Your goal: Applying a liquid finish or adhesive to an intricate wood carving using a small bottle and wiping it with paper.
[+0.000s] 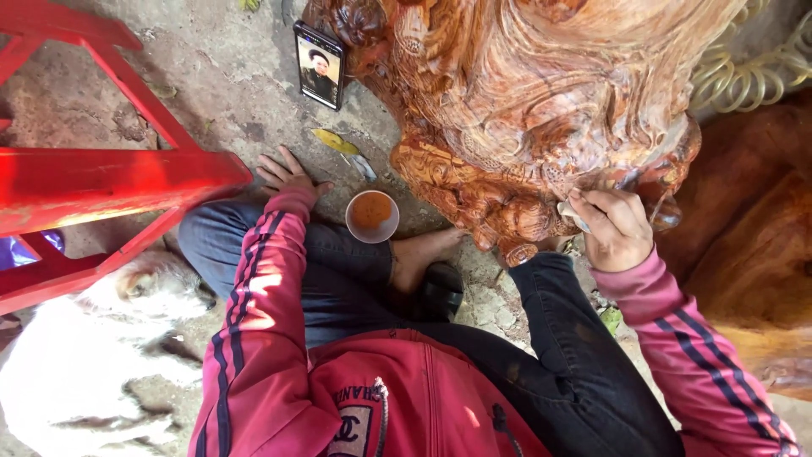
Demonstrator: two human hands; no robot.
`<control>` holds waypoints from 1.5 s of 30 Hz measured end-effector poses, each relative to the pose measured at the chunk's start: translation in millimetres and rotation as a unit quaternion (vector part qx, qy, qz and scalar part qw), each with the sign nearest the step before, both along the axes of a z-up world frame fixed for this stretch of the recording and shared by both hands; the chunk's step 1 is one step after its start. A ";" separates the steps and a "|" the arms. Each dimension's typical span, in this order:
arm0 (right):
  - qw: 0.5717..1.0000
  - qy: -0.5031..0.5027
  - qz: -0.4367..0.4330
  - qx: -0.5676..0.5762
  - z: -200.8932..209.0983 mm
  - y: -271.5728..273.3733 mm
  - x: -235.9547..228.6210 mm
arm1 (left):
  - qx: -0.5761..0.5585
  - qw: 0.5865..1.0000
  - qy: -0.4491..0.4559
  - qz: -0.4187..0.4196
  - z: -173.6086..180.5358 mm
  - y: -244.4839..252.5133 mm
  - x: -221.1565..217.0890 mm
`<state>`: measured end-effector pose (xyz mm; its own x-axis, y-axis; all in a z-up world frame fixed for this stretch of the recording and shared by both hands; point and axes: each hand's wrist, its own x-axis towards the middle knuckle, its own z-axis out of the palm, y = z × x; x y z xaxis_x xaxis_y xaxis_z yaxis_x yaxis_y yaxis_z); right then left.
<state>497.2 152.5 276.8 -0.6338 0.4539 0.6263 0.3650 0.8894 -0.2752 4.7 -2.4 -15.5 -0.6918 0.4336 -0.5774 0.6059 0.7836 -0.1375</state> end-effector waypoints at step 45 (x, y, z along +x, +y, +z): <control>0.999 -0.026 -0.033 -0.024 2.7 -17.4 37.7 | 0.012 1.000 -0.015 0.008 16.2 4.2 0.5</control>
